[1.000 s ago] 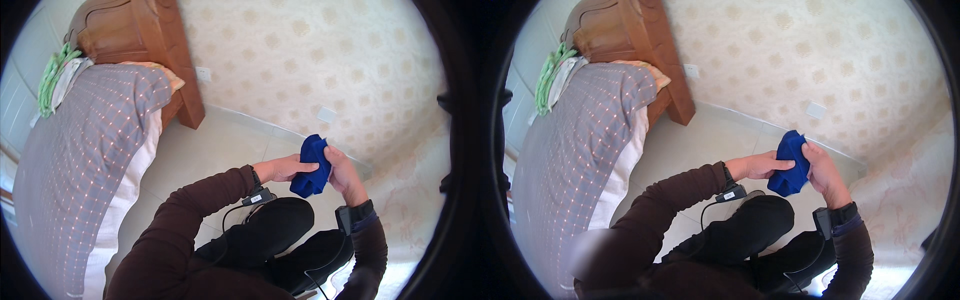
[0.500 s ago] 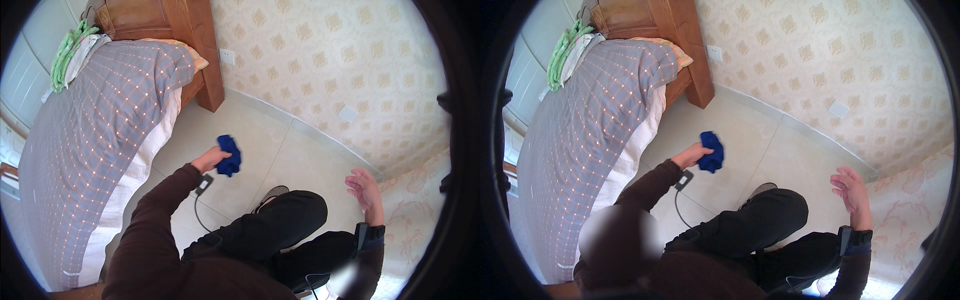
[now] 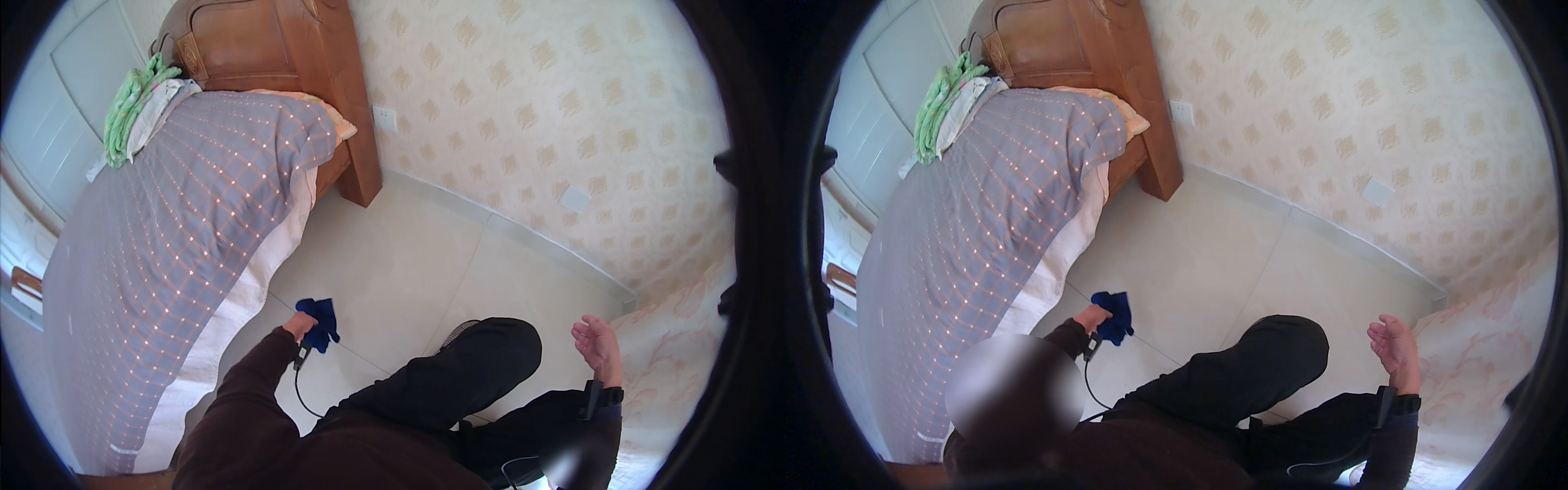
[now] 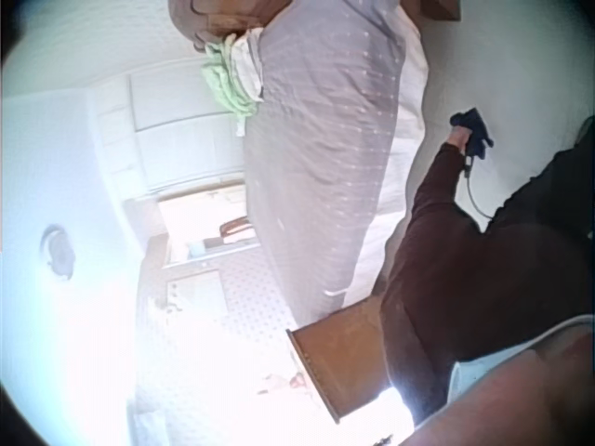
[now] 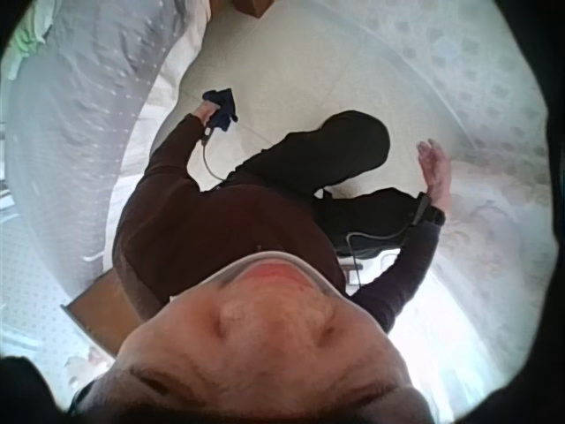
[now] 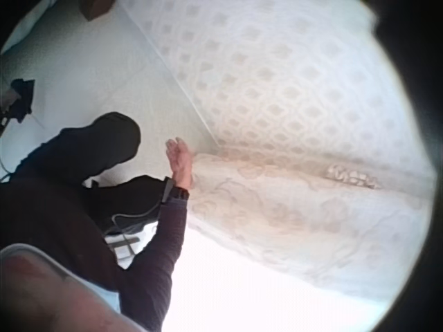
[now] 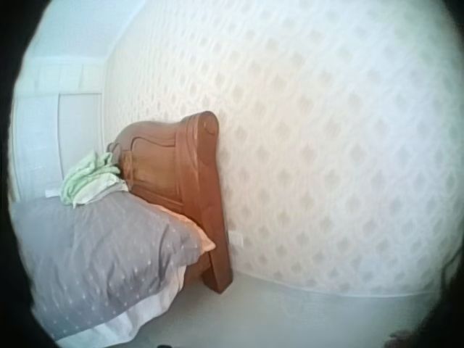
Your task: The person wipes the tiled floor with a blue cloth, moving around a bed and a small stool. They repeatedly wipe different sections of the floor, including near the wall and under the stool, and briefly move the stool to reach underneath it.
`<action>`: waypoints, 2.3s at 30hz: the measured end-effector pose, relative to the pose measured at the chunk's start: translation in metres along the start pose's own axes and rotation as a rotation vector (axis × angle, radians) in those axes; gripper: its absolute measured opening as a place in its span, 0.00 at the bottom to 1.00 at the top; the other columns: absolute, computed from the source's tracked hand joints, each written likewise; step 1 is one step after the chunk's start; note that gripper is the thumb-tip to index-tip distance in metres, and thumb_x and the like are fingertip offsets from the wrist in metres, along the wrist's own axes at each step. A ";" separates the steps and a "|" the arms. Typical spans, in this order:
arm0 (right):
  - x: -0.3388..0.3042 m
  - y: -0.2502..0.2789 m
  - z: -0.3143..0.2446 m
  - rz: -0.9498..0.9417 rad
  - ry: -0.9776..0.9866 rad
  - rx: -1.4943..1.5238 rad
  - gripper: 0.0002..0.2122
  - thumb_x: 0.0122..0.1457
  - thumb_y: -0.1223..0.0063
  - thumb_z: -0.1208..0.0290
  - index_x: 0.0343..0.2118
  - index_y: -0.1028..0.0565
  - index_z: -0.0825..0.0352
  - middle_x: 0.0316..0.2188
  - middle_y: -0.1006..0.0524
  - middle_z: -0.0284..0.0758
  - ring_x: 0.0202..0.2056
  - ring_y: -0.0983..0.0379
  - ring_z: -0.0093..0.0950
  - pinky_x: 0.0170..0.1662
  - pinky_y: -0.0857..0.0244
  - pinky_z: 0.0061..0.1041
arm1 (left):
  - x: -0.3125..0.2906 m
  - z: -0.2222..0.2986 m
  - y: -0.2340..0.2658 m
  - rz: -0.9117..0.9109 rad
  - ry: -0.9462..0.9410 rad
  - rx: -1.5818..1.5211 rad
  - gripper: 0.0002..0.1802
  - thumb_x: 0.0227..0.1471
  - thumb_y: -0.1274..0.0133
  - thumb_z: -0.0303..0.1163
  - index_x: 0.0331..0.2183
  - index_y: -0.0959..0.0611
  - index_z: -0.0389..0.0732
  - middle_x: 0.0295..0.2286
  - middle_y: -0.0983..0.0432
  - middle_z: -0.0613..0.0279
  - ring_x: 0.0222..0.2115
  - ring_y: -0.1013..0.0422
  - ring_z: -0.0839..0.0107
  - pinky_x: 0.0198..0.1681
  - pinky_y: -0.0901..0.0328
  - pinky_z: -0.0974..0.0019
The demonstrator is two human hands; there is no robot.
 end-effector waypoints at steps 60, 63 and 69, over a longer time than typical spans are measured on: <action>-0.035 -0.018 0.002 0.016 0.009 -0.227 0.07 0.64 0.55 0.68 0.41 0.29 0.63 0.26 0.21 0.33 0.29 0.23 0.23 0.27 0.35 0.20 | 0.074 0.023 -0.092 -0.092 -0.489 0.389 0.21 0.55 0.50 0.46 0.31 0.21 0.35 0.27 0.23 0.45 0.30 0.26 0.52 0.34 0.33 0.55; -0.045 -0.012 0.005 0.024 0.016 -0.230 0.07 0.64 0.55 0.68 0.42 0.28 0.63 0.27 0.21 0.32 0.30 0.24 0.22 0.28 0.36 0.19 | 0.094 0.061 -0.095 -0.102 -0.350 0.295 0.23 0.54 0.50 0.47 0.27 0.20 0.33 0.24 0.24 0.41 0.28 0.26 0.47 0.32 0.33 0.52; -0.055 0.000 0.006 0.116 -0.001 -0.252 0.07 0.65 0.57 0.69 0.42 0.29 0.63 0.28 0.21 0.33 0.31 0.23 0.21 0.28 0.35 0.17 | 0.116 0.194 -0.105 -0.021 -0.656 0.260 0.17 0.49 0.49 0.38 0.33 0.20 0.31 0.31 0.24 0.36 0.35 0.28 0.40 0.40 0.34 0.45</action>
Point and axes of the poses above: each hand's wrist, its own x-axis towards the middle knuckle, its own y-axis out of the back of the hand, z = x × y, the point moved 3 cm from there along x, towards the middle knuckle
